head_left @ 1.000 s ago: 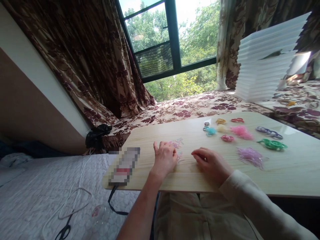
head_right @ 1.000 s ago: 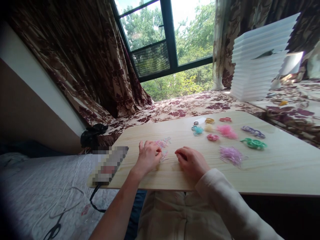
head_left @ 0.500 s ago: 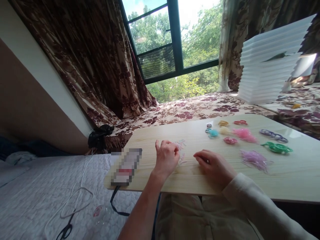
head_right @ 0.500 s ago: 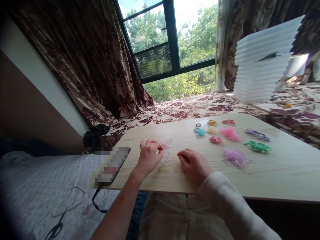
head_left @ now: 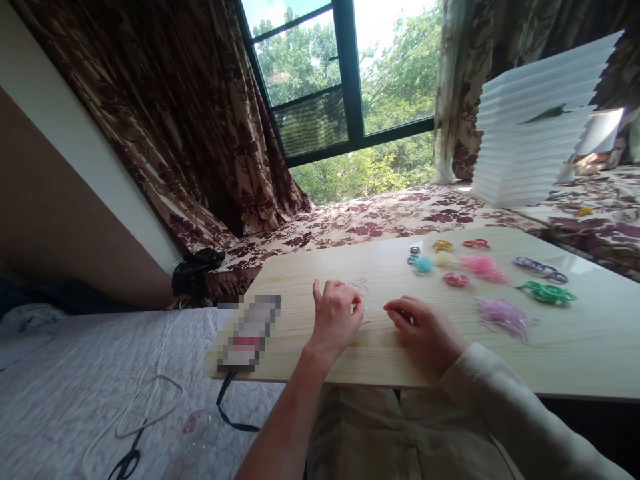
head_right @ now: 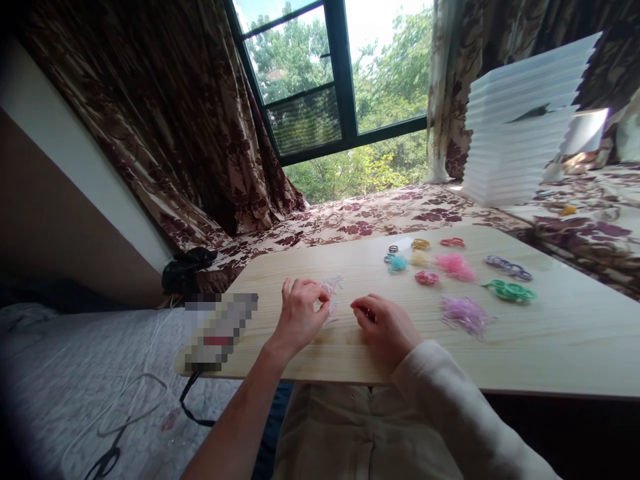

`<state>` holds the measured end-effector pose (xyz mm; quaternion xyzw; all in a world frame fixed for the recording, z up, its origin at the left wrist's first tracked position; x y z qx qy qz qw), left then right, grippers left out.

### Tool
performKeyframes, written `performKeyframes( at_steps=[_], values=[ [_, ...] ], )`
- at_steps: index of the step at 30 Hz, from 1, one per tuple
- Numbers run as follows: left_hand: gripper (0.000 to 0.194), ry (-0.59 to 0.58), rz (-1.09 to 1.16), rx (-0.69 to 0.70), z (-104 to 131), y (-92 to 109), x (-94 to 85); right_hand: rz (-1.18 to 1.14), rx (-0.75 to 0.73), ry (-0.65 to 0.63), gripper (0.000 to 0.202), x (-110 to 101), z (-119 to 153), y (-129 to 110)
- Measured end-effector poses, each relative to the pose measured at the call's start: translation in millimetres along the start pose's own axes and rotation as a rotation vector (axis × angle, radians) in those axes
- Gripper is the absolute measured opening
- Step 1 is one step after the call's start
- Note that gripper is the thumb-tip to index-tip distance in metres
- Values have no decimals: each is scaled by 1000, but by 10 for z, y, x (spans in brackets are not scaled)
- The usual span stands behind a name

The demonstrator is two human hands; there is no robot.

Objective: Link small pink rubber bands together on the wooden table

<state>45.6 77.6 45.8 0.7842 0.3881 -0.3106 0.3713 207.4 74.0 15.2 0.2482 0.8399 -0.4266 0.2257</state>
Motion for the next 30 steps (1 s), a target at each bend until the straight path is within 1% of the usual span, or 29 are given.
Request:
performKeyframes(
  at_steps=[9,17,24,30],
  values=[
    [14,38,56,12,19,144,16,-7,25,19,23,-13,-1,7],
    [13,27,96,26,28,241,50,30,44,23,23,-31,3,-17],
    [13,21,84,32,25,226,46,50,34,2,25,-37,0,-39],
    [16,51,37,-17,-1,124,-3,49,28,-42,23,-22,3,-51]
  ],
)
Point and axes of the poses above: each hand's wrist, its own z-axis away from the middle knuckle, its own x-axis out of the palm, y = z × x, the point moved 6 cm from there along -z, towards the middle knuckle, and after that the axes turned 2 degrees about y, right-handed, at the moved point
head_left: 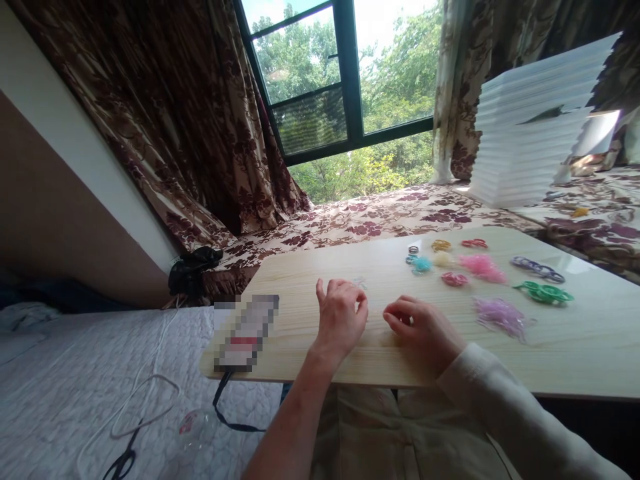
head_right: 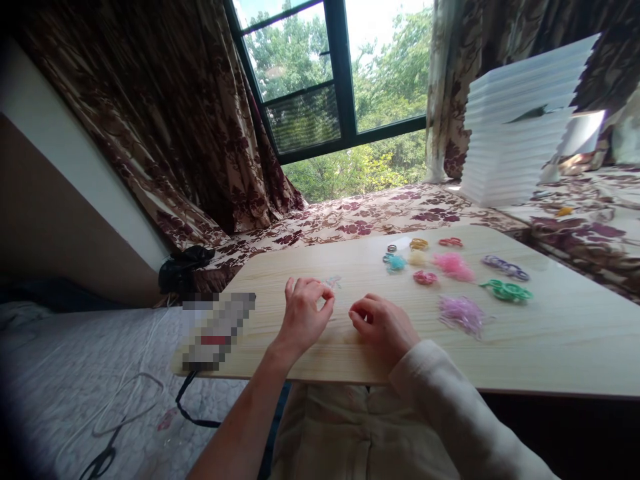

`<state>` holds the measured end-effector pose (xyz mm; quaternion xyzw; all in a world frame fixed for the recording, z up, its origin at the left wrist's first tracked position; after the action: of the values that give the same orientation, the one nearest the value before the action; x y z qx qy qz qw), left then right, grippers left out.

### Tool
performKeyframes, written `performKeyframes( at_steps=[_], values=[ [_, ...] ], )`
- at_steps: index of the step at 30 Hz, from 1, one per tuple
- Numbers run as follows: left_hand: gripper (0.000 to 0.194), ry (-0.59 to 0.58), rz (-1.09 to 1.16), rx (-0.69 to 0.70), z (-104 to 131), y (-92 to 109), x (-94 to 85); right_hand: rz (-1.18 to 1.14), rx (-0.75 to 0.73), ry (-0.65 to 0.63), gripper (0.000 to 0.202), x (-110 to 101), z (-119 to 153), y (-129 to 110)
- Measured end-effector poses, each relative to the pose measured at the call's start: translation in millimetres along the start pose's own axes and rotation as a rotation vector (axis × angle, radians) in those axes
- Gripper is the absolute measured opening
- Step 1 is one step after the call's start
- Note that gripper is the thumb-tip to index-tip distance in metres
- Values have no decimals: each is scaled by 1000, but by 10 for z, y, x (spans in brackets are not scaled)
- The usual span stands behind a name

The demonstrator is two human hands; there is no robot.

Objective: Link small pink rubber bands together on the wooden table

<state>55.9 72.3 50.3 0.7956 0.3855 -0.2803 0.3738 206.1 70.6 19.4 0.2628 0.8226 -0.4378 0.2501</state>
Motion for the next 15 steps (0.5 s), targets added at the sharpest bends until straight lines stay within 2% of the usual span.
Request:
performKeyframes(
  at_steps=[3,9,15],
  values=[
    [16,-7,10,-4,-4,-14,-8,-13,-6,0,22,5,-4,3],
    [15,-36,45,34,15,50,15,-36,-7,110,24,-43,-4,48],
    [13,-49,79,72,33,122,22,-36,-39,146,22,-74,-10,12]
  ],
)
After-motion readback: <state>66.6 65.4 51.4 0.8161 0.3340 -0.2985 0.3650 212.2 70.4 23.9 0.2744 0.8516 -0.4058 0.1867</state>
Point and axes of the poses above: each hand's wrist, its own z-axis away from the middle knuckle, its own x-axis out of the palm, y = z × x, the point moved 6 cm from there along -z, towards the middle knuckle, and after that the axes turned 2 degrees about y, right-handed, at the moved point
